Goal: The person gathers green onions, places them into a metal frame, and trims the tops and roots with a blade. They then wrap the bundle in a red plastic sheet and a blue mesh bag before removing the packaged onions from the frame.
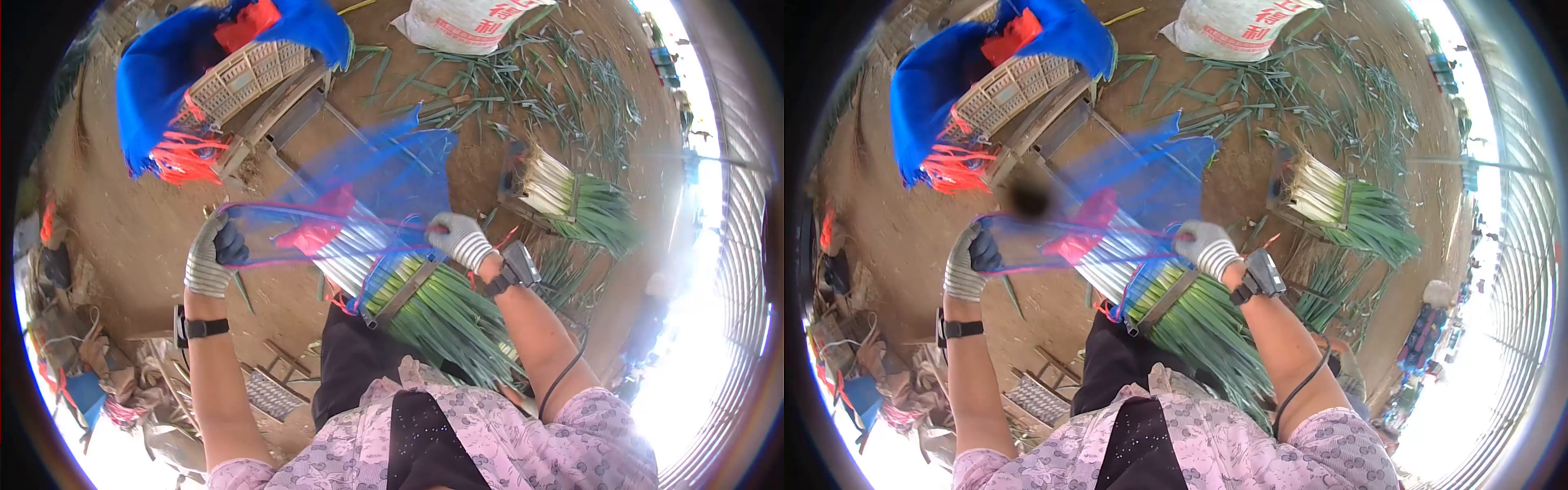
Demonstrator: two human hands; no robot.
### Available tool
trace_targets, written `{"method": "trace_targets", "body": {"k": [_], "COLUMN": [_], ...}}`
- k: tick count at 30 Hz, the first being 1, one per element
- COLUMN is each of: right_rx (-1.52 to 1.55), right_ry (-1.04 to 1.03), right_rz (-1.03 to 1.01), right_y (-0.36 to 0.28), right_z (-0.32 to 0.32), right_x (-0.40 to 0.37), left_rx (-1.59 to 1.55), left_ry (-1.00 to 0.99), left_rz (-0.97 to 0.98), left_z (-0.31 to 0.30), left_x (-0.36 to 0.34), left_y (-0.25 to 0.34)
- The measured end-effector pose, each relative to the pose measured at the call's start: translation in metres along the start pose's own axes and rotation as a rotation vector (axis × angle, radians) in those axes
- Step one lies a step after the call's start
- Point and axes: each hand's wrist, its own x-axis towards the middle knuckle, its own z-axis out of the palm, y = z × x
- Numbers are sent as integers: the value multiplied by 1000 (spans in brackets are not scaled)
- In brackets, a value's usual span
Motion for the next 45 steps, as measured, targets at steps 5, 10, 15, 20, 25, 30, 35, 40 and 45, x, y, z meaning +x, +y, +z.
{"method": "trace_targets", "body": {"k": [5,10,15,20,25,30,35,40,45], "right_rx": [-417,-322,344,756,-920,-1347,-1303,-1078,-548], "right_ry": [174,475,374,205,-324,-475,-402,-718,-540], "right_rz": [-165,-94,212,-75,-1074,-734,-522,-209,104], "right_y": [-24,-13,4,-95,-43,50,96,178,276], "right_z": [-32,-35,-16,11,84,158,257,288,226], "right_x": [69,177,338,296,304,394,477,446,264], "left_rx": [-174,-305,-625,-214,1028,2129,1650,589,424], "left_ry": [181,447,302,341,348,75,154,15,428], "left_rz": [147,113,119,445,493,-94,-399,-383,-198], "left_z": [-69,-148,-232,-256,-296,-282,-276,-336,-258], "left_x": [79,176,260,267,129,128,261,257,109], "left_y": [-20,-80,-88,-46,-156,-331,-400,-577,-574]}}
